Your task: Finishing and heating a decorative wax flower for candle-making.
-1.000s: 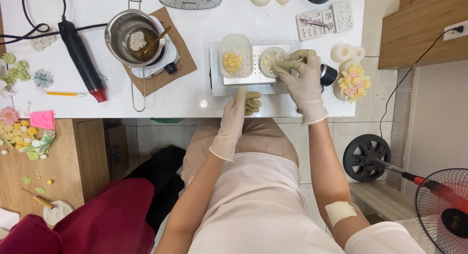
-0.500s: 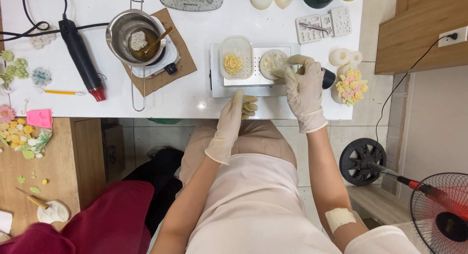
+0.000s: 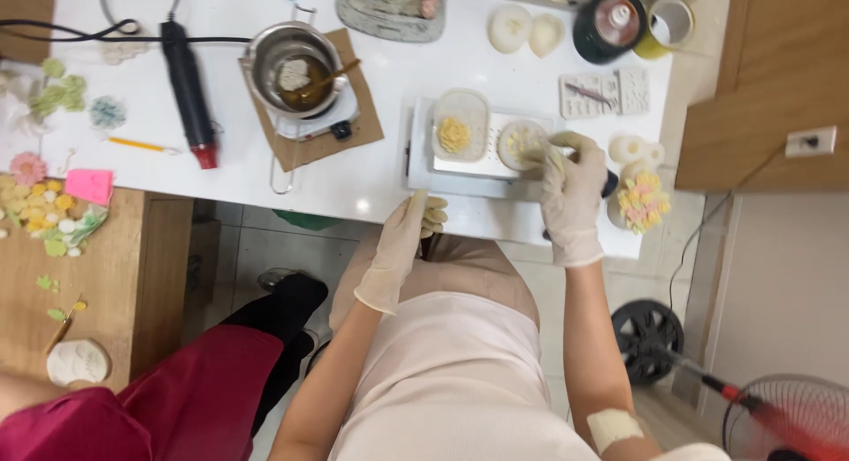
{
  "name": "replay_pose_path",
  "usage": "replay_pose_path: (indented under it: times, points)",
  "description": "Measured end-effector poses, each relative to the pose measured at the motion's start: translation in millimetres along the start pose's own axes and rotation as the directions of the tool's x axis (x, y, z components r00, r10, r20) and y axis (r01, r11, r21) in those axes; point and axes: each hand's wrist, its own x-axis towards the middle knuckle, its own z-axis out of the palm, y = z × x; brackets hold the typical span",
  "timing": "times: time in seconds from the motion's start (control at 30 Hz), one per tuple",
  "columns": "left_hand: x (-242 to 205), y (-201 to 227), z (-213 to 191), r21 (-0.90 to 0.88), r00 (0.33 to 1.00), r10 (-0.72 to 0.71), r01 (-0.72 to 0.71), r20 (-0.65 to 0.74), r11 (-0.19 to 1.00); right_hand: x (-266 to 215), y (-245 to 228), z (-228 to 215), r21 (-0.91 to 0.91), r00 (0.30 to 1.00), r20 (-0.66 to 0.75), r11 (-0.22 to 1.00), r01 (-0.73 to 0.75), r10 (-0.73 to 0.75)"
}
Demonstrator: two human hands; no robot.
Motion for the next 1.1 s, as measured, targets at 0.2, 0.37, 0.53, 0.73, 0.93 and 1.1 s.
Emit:
replay_pose_path:
  times: [0.2, 0.37, 0.53, 0.73, 0.93, 1.1]
  points:
    - [22, -6, -71, -0.119, 0.986, 0.051, -0.070, -0.159, 0.990, 2, -3, -5, 0.136, 0.994, -0.106, 0.991, -0.017, 0.031]
    - [9, 51, -139, 0.224, 0.758, 0.316, -0.226, -0.571, 0.948, -5, -1, -13, -0.121, 0.973, -0.216, 0.991, 0.052, -0.077]
    - [-6, 135, -181, 0.714, 0.619, 0.521, 0.094, -0.588, 0.694, 0, -9, -15, 0.118, 0.971, -0.225, 0.991, -0.056, 0.081]
    - [11, 211, -191, 0.770, 0.519, 0.631, 0.086, -0.576, 0.632, 6, -19, -11, 0.244, 0.960, -0.237, 0.966, -0.089, 0.148]
    - [143, 242, -246, 0.833, 0.672, 0.663, -0.123, -0.330, 0.539, 15, -21, -8, 0.116, 0.973, -0.231, 0.993, 0.003, 0.024]
    - [187, 248, -247, 0.683, 0.854, 0.409, -0.091, -0.321, 0.725, 24, -35, -13, 0.199, 0.976, -0.190, 0.978, -0.065, 0.103]
